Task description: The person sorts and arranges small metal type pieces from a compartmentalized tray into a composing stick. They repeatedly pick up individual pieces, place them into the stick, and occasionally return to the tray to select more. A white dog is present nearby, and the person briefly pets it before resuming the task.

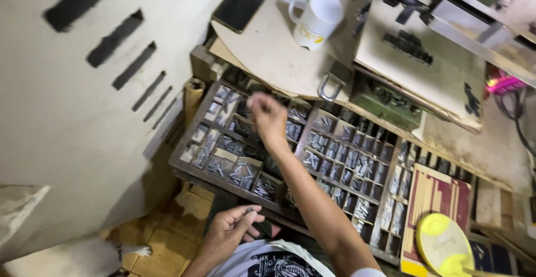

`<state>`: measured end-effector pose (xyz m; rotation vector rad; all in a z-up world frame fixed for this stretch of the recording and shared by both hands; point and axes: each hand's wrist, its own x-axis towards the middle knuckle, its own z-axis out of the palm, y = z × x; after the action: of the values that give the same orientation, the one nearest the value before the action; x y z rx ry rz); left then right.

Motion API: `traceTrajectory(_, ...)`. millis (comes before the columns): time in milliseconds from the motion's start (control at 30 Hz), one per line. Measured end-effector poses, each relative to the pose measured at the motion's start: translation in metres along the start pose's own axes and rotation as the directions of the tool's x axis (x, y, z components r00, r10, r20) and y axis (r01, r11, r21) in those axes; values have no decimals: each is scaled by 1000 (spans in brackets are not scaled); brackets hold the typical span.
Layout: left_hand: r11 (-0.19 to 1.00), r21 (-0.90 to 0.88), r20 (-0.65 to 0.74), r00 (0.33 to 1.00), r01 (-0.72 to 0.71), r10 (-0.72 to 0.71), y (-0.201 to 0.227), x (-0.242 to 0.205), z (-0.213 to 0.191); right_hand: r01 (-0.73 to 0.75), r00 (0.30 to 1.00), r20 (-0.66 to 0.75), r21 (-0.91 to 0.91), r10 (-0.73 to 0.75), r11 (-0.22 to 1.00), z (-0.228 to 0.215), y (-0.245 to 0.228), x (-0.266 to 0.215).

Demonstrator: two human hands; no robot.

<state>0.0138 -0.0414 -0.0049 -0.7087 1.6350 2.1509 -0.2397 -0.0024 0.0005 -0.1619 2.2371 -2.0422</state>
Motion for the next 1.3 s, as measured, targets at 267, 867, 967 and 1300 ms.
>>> traceTrajectory(267,930,325,33,985,-169,167,32,0,2,64,985,-126,-356,-116,932,-112,-16,-22)
traceTrajectory(867,628,306,193,693,-715,695,24,3,53,479,827,379,-88,-415,873,-164,-29,-196)
traceTrajectory(967,578,335,204,656,-744,727,20,-5,59,512,821,335,-75,-462,856,-167,-18,-200)
traceTrajectory(1300,730,370,171,814,-575,555,2,-5,50,284,914,293,36,-282,958,-171,-16,-187)
